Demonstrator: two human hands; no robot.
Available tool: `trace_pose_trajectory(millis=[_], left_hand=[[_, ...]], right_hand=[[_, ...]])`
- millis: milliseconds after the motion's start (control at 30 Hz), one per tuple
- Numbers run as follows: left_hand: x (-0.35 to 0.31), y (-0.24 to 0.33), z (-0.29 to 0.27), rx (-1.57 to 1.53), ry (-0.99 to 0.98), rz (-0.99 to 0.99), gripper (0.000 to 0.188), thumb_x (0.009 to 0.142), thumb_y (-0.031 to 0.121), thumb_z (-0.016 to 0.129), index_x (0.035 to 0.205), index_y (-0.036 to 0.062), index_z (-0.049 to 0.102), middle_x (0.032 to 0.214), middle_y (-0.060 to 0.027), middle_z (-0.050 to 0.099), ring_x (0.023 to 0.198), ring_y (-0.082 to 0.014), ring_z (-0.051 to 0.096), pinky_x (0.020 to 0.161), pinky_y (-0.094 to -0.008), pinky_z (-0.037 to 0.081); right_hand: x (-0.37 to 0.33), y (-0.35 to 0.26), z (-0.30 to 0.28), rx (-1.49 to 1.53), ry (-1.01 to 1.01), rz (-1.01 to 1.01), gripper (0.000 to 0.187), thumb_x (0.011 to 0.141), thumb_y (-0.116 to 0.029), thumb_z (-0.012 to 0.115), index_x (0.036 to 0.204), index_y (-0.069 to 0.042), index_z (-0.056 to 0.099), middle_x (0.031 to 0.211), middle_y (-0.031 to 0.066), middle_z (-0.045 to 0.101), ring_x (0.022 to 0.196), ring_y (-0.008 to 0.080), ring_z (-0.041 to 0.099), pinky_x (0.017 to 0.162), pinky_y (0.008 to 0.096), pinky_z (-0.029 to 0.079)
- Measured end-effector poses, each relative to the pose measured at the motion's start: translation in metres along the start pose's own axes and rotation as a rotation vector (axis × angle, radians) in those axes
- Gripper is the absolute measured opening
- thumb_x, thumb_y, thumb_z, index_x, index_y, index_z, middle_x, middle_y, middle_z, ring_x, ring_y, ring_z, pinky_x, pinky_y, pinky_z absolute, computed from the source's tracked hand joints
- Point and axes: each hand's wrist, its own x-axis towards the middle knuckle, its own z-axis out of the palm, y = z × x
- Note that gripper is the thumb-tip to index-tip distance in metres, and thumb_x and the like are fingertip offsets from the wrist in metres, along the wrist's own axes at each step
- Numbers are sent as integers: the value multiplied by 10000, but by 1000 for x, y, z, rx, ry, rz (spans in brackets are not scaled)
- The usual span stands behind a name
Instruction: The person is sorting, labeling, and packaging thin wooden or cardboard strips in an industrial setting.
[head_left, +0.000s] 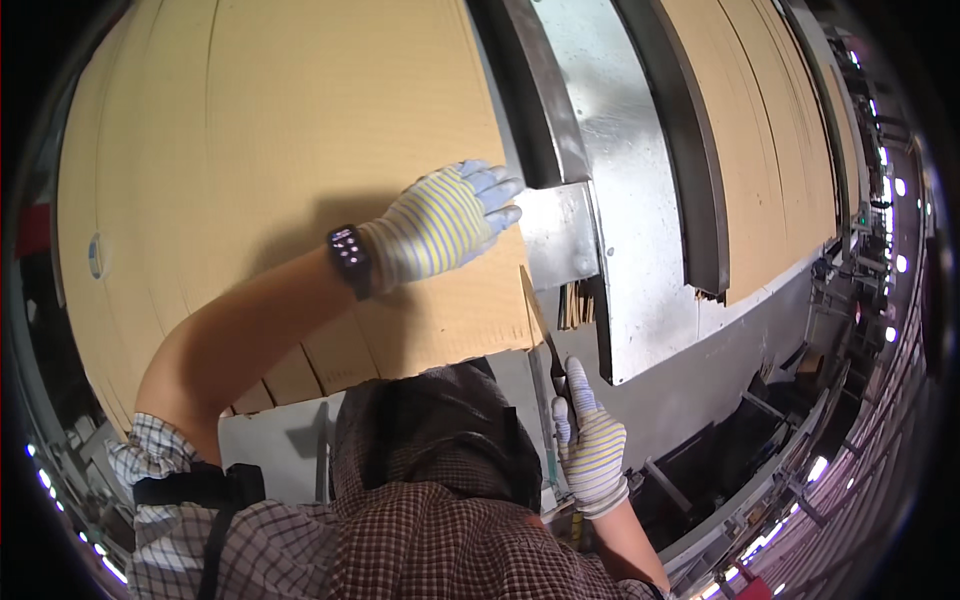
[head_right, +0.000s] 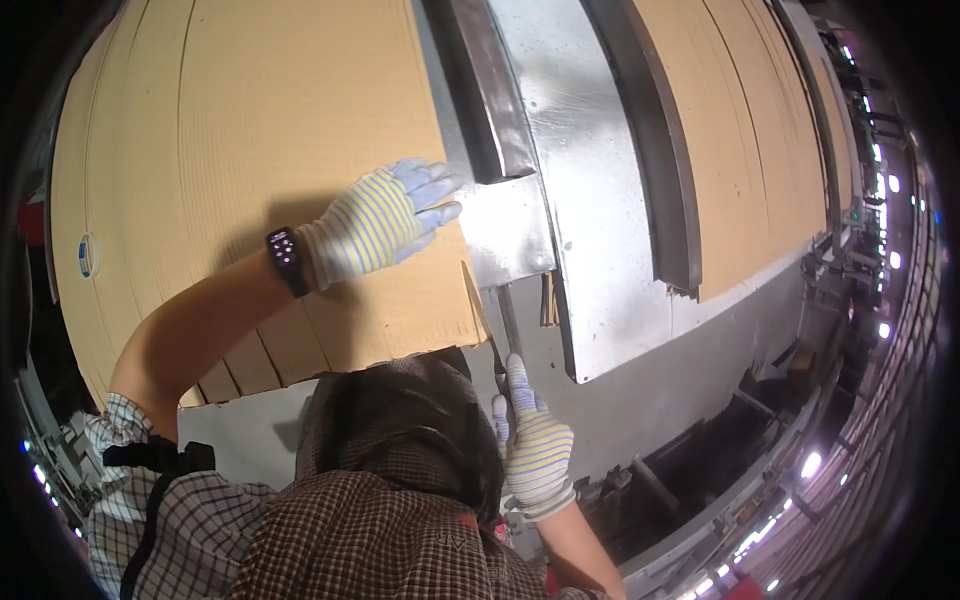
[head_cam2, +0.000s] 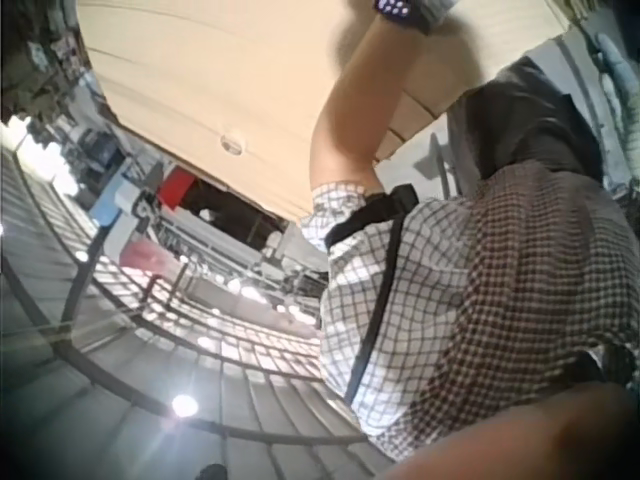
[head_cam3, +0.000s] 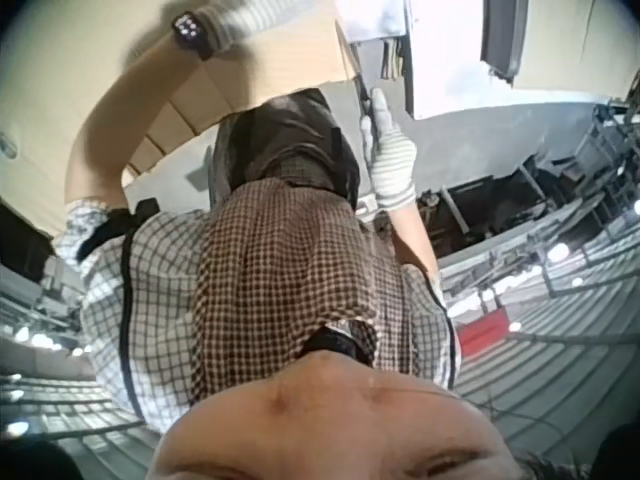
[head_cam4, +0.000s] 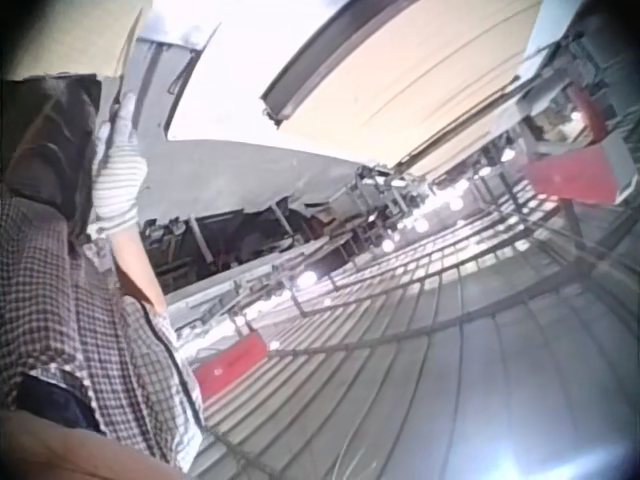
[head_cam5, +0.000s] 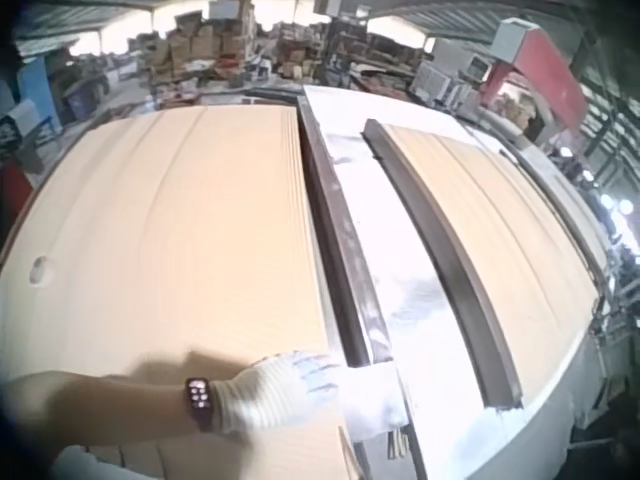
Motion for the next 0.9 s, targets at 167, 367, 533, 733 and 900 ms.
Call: trace_pose_trajectory(millis=[167, 367, 533, 733, 900], left_hand=[[0, -3, 5, -64, 109, 48, 434, 887, 271, 589, 1283, 94, 597, 1427, -114, 504, 1318, -282, 465, 1114, -414, 353], [1, -3, 15, -129, 217, 63, 399, 858, 229, 619, 1223, 70, 647, 1367, -128, 561, 1278, -300, 508, 1115, -426, 362], [-4, -7, 10, -190, 223, 45, 397, 794, 204, 639, 1155, 40, 660, 1366, -149, 558, 1260, -315, 520, 1096, -453, 378], [4, -6, 8, -351, 285, 6, 222, 790, 231, 595, 895, 46, 658, 1129, -156, 647, 1115, -331, 576, 985, -422, 445], [8, 1, 11, -173, 443, 17, 178, 811, 199, 580, 857, 69, 693, 1025, -103, 654, 1036, -291, 596, 933, -410, 468]], right_hand=[[-9, -1, -15, -96, -69, 41, 486, 938, -117, 580, 1412, -103, 479, 1021, 205, 689, 858, 373, 687, 727, 398, 546], [-11, -5, -23, -283, -203, 76, 564, 918, -122, 592, 1454, -118, 414, 930, 225, 674, 750, 389, 663, 628, 447, 527], [22, -20, -13, -354, -149, -38, 528, 943, -220, 557, 1438, -96, 421, 747, 193, 629, 594, 336, 623, 519, 439, 485], [81, -23, 2, -104, -121, -153, 411, 935, -118, 528, 1326, 10, 538, 1105, 247, 660, 993, 410, 645, 859, 424, 505], [89, -12, 13, 5, -44, -130, 422, 951, -63, 547, 1367, 2, 509, 1152, 235, 663, 950, 311, 680, 843, 342, 506]])
